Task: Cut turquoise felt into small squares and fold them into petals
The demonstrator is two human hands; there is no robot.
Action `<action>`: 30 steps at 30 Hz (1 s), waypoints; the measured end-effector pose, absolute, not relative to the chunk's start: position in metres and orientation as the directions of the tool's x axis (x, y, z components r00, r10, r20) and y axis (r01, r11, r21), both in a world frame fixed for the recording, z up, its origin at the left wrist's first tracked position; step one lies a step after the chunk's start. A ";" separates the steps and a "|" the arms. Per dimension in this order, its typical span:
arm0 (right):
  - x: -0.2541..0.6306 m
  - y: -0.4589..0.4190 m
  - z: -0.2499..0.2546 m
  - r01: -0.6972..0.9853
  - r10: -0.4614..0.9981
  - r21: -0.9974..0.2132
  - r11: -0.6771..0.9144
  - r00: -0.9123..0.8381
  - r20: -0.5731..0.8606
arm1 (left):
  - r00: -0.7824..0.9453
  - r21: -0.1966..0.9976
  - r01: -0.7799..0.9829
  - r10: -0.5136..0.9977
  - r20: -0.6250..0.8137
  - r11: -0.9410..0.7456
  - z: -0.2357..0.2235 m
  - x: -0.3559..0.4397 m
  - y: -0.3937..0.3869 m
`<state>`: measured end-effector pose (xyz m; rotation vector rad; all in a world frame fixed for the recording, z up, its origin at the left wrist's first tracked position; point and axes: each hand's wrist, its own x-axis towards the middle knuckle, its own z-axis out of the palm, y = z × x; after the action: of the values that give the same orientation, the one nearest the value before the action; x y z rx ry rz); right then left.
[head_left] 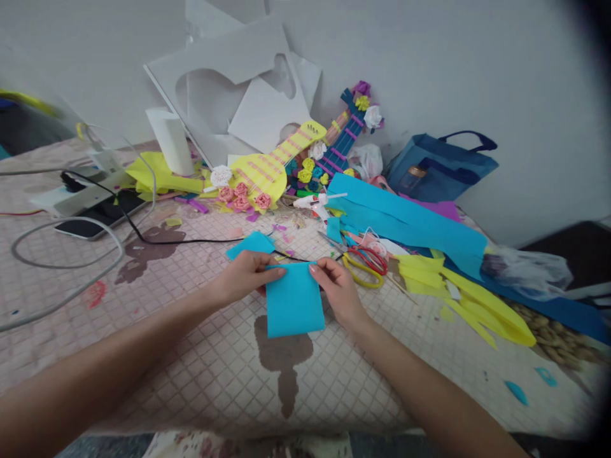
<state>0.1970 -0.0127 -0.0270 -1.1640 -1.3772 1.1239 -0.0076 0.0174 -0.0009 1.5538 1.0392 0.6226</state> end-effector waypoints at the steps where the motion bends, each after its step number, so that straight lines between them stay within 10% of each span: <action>1: 0.197 -0.013 -0.027 0.092 0.992 -0.989 0.114 -0.067 0.108 | 0.473 0.957 0.289 0.870 -0.138 -0.005 -0.001 -0.008 0.017; 22: 0.197 -0.011 -0.028 0.093 0.994 -0.991 0.096 -0.057 0.091 | 0.471 0.947 0.317 0.859 -0.202 0.049 -0.002 -0.009 0.019; 30: 0.200 -0.018 -0.009 -0.004 0.943 -0.990 -0.141 -0.305 -0.133 | 0.558 0.917 0.290 0.730 -0.395 0.274 0.009 -0.013 0.018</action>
<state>0.2003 -0.0175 -0.0090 -1.1299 -1.3448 1.5543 -0.0133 0.0184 0.0093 1.3079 0.9935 0.3724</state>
